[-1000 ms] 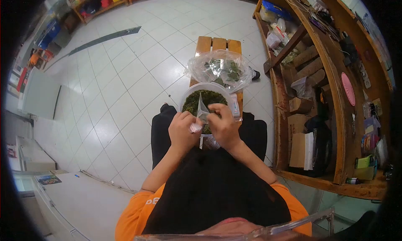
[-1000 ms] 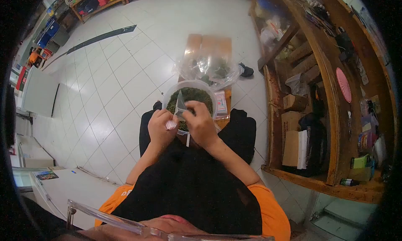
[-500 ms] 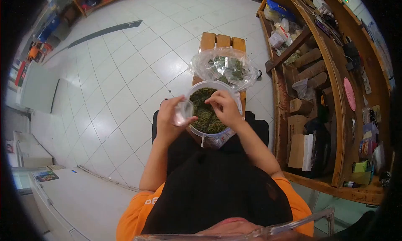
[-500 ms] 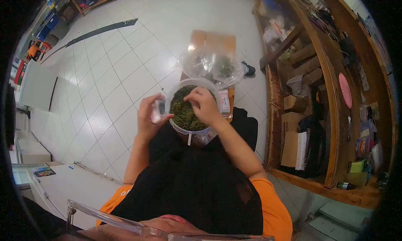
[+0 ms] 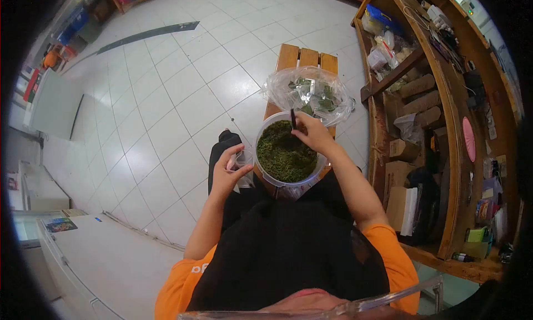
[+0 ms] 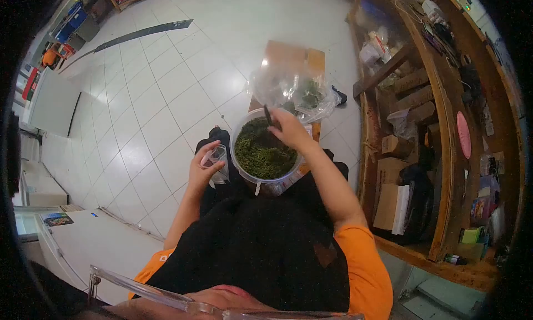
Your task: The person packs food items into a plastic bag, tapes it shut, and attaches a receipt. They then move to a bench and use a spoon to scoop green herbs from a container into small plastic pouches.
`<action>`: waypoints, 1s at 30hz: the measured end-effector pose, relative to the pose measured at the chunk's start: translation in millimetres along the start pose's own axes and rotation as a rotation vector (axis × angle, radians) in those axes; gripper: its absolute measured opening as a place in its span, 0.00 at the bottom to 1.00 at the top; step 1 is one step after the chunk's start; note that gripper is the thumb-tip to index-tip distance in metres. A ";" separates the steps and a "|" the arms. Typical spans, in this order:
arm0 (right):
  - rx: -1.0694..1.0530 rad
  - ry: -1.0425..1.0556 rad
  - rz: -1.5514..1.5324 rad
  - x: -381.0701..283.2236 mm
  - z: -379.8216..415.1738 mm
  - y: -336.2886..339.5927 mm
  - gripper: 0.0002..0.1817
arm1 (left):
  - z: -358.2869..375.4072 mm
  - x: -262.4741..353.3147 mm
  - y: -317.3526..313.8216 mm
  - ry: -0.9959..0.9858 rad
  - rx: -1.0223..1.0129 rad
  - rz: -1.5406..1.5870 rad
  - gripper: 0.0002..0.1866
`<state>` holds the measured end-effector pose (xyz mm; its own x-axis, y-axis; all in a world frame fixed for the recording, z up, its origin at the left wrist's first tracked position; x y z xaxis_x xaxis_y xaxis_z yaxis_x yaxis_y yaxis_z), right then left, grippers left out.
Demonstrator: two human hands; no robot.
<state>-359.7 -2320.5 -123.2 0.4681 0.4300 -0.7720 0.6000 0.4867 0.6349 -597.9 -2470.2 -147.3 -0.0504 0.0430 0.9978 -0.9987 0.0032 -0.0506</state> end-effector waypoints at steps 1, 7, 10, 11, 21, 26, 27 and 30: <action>0.000 0.001 0.004 -5.5 0.0 -2.9 0.16 | 0.1 -4.5 -4.4 0.059 0.040 0.121 0.31; 0.515 -0.068 -0.037 20.3 9.3 -23.6 0.10 | 2.1 -7.2 -21.2 0.192 -0.024 0.169 0.25; 0.473 -0.081 -0.058 18.4 11.8 -30.4 0.11 | 9.2 -8.5 -20.5 0.278 -0.030 0.234 0.24; 0.475 -0.081 -0.060 15.0 13.0 -31.9 0.11 | 14.2 -9.6 -22.2 0.277 -0.030 0.243 0.25; 0.168 -0.084 -0.280 35.5 8.4 -60.4 0.12 | 20.8 20.7 -3.1 -0.069 0.110 -0.074 0.35; 0.031 -0.202 -0.401 46.1 7.2 -70.6 0.12 | 10.5 38.2 -3.6 -0.122 0.026 -0.031 0.40; 0.068 -0.228 -0.466 50.2 5.8 -69.3 0.12 | 7.9 37.6 -8.1 -0.129 0.009 0.040 0.41; 0.169 -0.265 -0.605 57.7 11.4 -56.1 0.11 | -2.7 31.5 -16.7 -0.138 -0.035 0.053 0.42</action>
<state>-358.9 -2331.6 -203.7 0.1486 -0.0917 -0.9846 0.8890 0.4485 0.0924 -582.7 -2466.3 -115.1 -0.1055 -0.0936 0.9900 -0.9940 0.0391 -0.1022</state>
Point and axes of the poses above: each hand's wrist, its own z-axis away from the middle knuckle, its own y-axis out of the back of the hand, x = y × z, the point moved 4 cm from there along -z, towards the middle knuckle, and after that the axes turned 7 degrees about -x, right-handed, at the moved point
